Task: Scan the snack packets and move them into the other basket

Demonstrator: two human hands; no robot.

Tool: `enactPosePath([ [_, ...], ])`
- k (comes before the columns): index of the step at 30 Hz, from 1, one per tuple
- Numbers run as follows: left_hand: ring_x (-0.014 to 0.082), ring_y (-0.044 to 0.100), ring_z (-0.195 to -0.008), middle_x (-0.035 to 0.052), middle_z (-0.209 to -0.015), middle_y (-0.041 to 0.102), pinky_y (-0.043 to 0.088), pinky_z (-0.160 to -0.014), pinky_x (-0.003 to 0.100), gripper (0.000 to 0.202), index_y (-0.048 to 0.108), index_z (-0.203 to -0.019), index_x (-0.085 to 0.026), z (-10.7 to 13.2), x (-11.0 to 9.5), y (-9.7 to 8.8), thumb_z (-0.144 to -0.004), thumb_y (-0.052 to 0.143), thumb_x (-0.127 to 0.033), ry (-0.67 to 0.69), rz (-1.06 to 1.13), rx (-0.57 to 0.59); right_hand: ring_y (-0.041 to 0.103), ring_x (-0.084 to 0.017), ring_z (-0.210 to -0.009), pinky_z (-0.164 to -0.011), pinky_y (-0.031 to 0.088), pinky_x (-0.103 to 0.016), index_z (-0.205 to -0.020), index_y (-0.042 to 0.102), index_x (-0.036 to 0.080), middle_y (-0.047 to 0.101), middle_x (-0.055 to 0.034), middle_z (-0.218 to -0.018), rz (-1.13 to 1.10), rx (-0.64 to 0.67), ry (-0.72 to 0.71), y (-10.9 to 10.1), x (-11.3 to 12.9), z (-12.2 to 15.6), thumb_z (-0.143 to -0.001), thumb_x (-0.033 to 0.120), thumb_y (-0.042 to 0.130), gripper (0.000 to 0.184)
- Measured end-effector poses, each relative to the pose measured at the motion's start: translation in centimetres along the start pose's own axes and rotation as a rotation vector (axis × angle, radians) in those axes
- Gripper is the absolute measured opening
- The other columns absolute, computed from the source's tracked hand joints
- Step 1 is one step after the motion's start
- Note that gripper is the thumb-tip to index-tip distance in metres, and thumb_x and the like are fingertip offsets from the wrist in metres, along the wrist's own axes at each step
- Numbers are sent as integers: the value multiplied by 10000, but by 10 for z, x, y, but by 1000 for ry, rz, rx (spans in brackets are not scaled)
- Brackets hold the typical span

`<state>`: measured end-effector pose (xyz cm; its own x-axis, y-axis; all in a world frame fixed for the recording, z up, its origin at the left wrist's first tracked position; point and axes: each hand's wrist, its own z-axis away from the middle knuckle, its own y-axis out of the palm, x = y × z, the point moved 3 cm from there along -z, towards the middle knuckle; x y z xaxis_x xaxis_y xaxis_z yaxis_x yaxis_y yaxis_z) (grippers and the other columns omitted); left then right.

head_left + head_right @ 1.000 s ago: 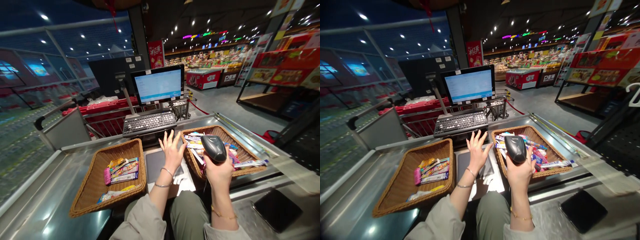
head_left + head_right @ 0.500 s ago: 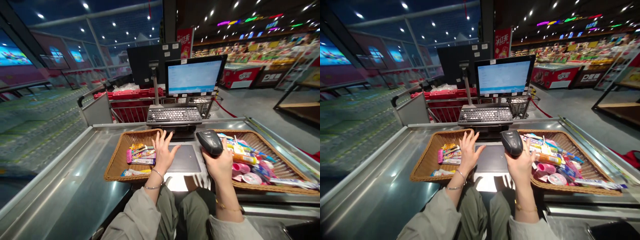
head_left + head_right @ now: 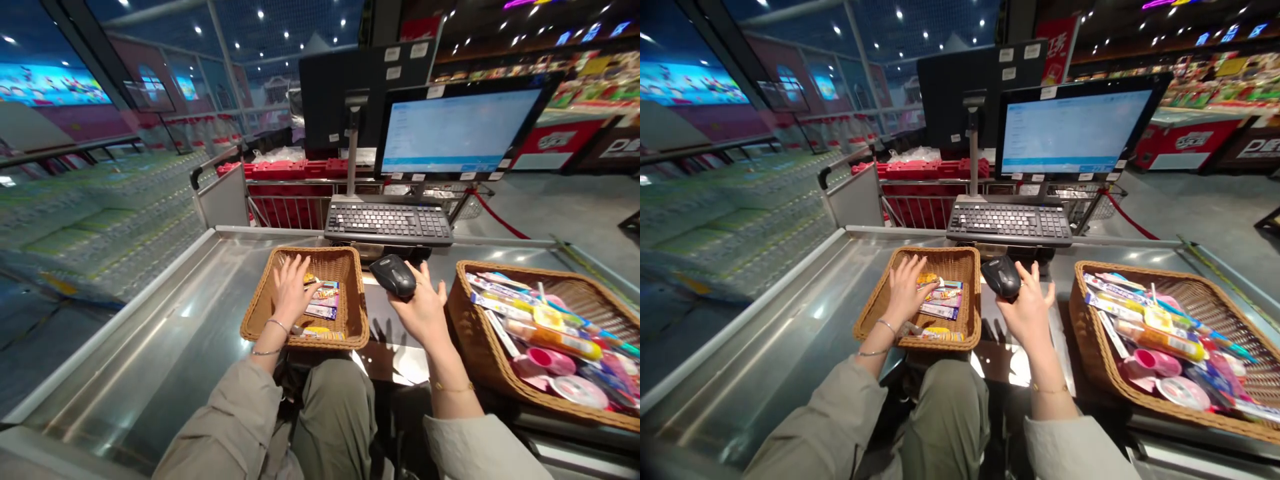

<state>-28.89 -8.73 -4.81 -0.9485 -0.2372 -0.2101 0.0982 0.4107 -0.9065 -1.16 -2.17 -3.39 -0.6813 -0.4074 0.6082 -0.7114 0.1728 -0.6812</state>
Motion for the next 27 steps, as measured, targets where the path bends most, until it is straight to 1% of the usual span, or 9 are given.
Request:
enactPosePath([
  [4, 315, 295, -1493, 103, -1600, 389, 244, -1203, 532, 672, 390, -1525, -245, -8, 26, 2, -924, 591, -469, 3, -113, 37, 267, -358, -1509, -1151, 113, -746, -1155, 646, 242, 562, -100, -1457, -8, 45, -32, 18, 4, -3, -775, 328, 564, 398],
  [8, 306, 342, -1465, 103, -1592, 404, 303, -1153, 487, 678, 392, -1522, -246, -17, 41, 6, -916, 597, -472, 6, -179, 91, 241, -358, -1519, -1153, 93, -743, -1104, 658, 227, 554, -105, -1465, -25, 75, -31, 32, 2, -3, -772, 348, 562, 366],
  [12, 317, 353, -1454, 106, -1581, 421, 322, -1122, 492, 680, 396, -1514, -244, -27, 49, 13, -903, 624, -437, 42, -222, 152, 251, -363, -1514, -1146, 86, -746, -1061, 673, 224, 554, -110, -1462, -34, 83, -20, 39, -2, -3, -765, 359, 563, 343],
  [16, 309, 349, -1455, 106, -1579, 423, 297, -1134, 490, 656, 410, -1501, -253, -37, 53, 25, -901, 625, -409, 90, -265, 203, 246, -362, -1514, -1138, 88, -749, -1042, 676, 229, 549, -106, -1464, -24, 78, -40, 44, -7, -1, -773, 368, 552, 327],
  [19, 305, 345, -1455, 115, -1580, 421, 288, -1134, 494, 650, 411, -1496, -245, -43, 55, 33, -899, 623, -386, 120, -301, 251, 252, -362, -1512, -1135, 97, -749, -1027, 675, 232, 553, -106, -1458, -23, 76, -27, 47, -12, 0, -769, 372, 548, 321],
  [23, 325, 345, -1451, 128, -1572, 428, 284, -1131, 505, 667, 422, -1485, -245, -47, 58, 43, -870, 654, -355, 161, -315, 305, 261, -360, -1509, -1137, 91, -746, -1005, 681, 233, 558, -107, -1454, -34, 87, -3, 50, -15, 0, -752, 368, 555, 313],
  [27, 311, 366, -1439, 127, -1553, 453, 301, -1134, 477, 638, 452, -1454, -237, -46, 64, 52, -864, 671, -342, 170, -311, 332, 265, -362, -1509, -1141, 87, -743, -1021, 680, 228, 556, -108, -1459, -39, 88, 5, 51, -17, 1, -758, 382, 551, 331],
])
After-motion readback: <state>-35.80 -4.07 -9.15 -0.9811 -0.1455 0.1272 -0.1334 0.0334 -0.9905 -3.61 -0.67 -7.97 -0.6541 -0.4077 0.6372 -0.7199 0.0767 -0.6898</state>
